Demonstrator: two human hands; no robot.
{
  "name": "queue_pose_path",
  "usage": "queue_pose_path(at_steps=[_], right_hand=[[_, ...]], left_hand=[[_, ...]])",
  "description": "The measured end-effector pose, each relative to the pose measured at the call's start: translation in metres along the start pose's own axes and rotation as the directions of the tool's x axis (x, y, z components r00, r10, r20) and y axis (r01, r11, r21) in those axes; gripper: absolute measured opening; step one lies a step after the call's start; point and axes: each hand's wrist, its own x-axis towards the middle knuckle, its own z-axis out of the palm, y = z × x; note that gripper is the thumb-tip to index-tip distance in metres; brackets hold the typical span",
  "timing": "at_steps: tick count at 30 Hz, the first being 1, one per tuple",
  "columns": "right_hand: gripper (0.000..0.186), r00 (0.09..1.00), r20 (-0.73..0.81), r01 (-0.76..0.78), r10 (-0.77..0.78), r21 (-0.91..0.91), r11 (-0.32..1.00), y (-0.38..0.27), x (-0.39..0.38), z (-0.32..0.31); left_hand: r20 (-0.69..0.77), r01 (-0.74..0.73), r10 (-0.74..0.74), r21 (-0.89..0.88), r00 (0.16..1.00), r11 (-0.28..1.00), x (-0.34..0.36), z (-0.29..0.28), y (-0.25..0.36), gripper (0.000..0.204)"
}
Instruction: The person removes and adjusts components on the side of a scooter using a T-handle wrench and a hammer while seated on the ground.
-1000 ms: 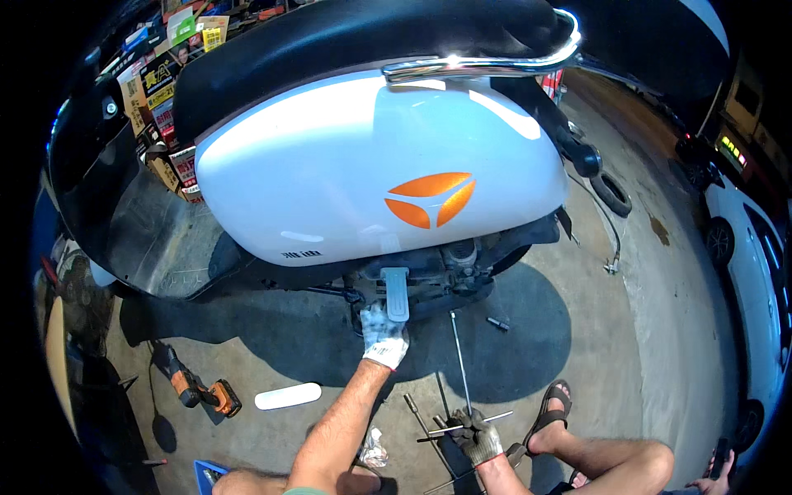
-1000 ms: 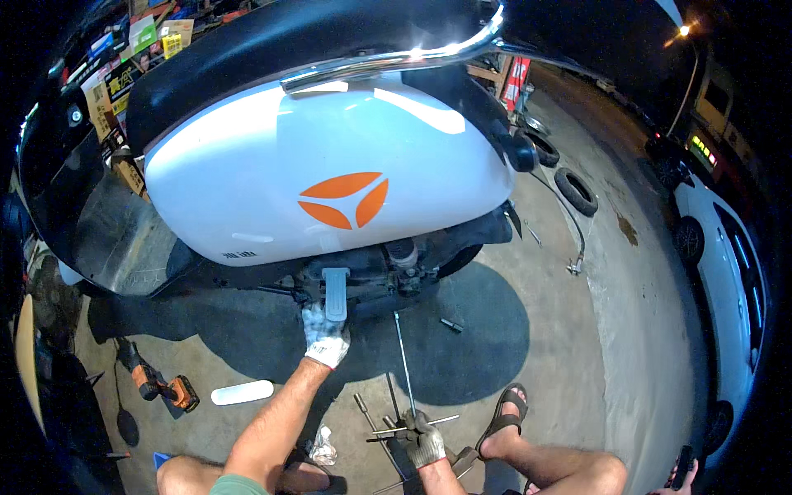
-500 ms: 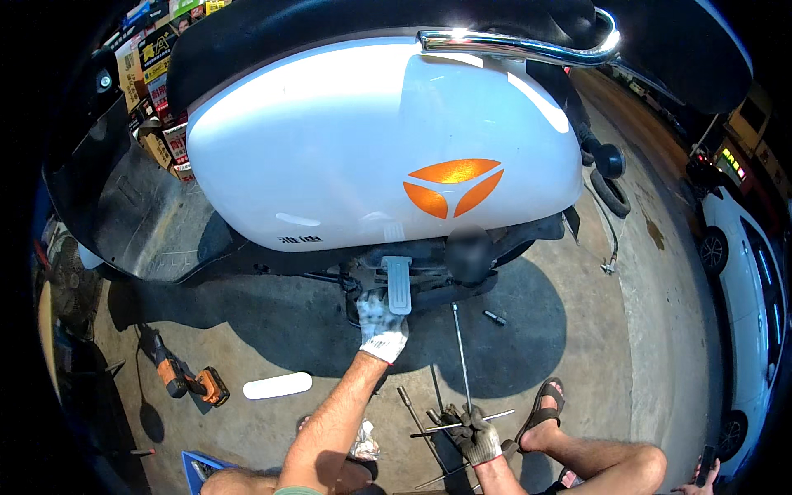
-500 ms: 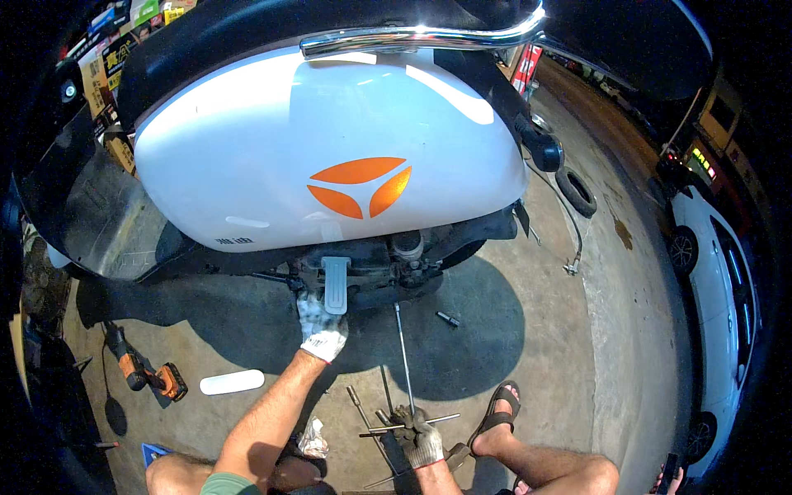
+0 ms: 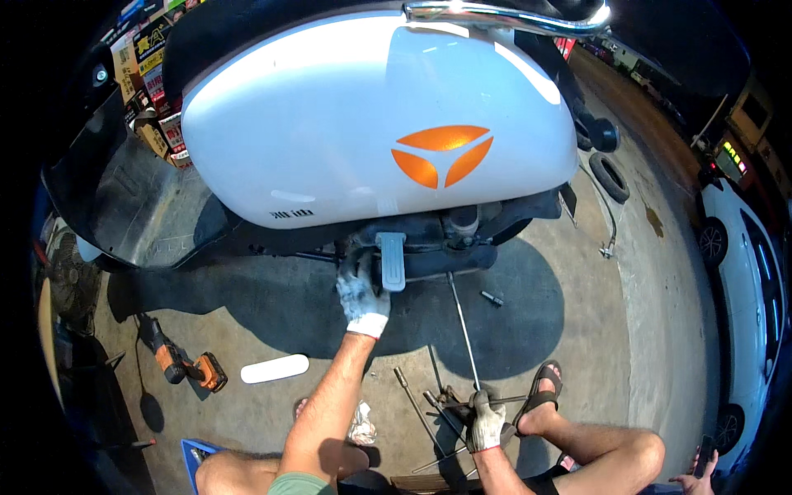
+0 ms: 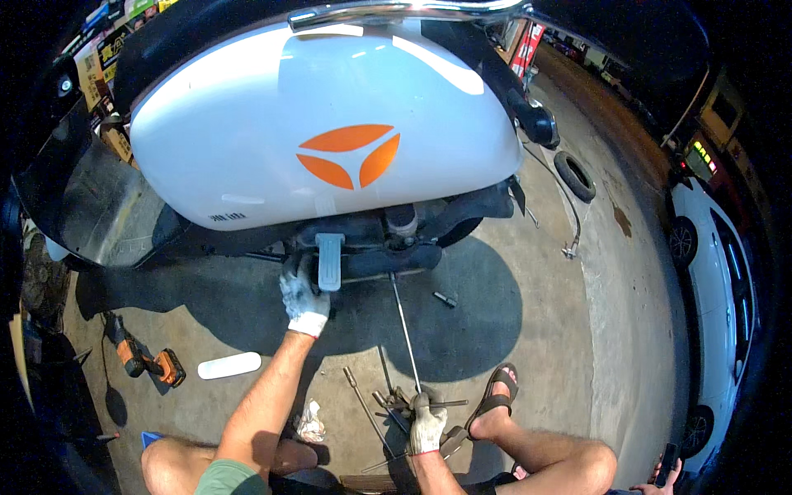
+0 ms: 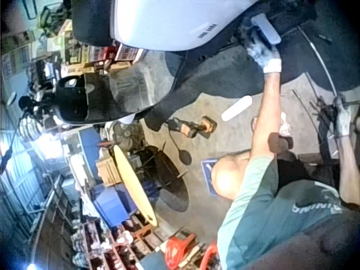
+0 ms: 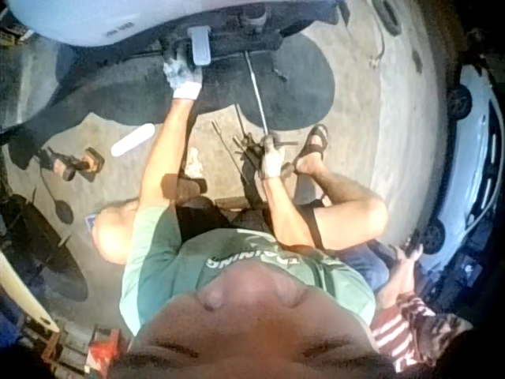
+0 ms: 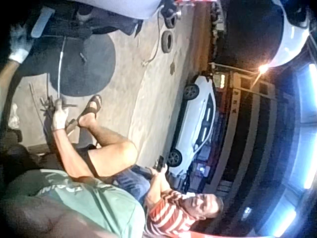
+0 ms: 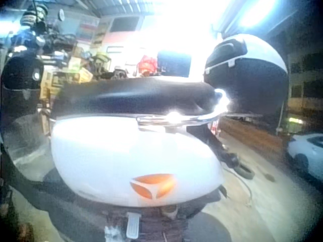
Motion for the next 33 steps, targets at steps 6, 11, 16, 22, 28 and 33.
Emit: queue_pose_path(at_steps=[6, 11, 16, 22, 28, 33], right_hand=[[0.028, 0.998, 0.029, -0.061, 0.059, 0.071, 0.996, -0.013, -0.013, 0.015], [0.014, 0.992, 0.042, -0.120, 0.116, 0.131, 0.984, -0.027, -0.018, 0.021], [0.013, 0.988, 0.075, -0.146, 0.137, 0.119, 0.982, -0.019, -0.010, 0.010], [0.013, 0.991, 0.080, -0.115, 0.103, 0.161, 0.980, -0.019, -0.012, 0.016], [0.014, 0.990, 0.077, -0.131, 0.121, 0.143, 0.981, -0.017, -0.007, 0.007], [0.017, 0.887, 0.194, -0.428, 0.418, 0.010, 0.904, -0.027, 0.007, -0.011]], left_hand=[[0.074, 0.214, -0.203, -0.224, 0.976, 0.951, -0.010, 0.015, -0.020, 0.087], [0.235, 0.230, -0.187, -0.169, 0.954, 0.958, -0.014, 0.017, -0.028, 0.093], [0.242, 0.113, -0.119, 0.041, 0.963, 0.993, -0.011, 0.021, -0.028, 0.089], [0.256, 0.108, -0.134, 0.113, 0.957, 0.988, -0.014, 0.021, -0.032, 0.063], [0.185, 0.208, -0.182, -0.133, 0.966, 0.969, -0.024, 0.019, -0.027, 0.057], [0.298, 0.264, -0.214, -0.138, 0.930, 0.955, -0.025, 0.020, -0.027, 0.063]])
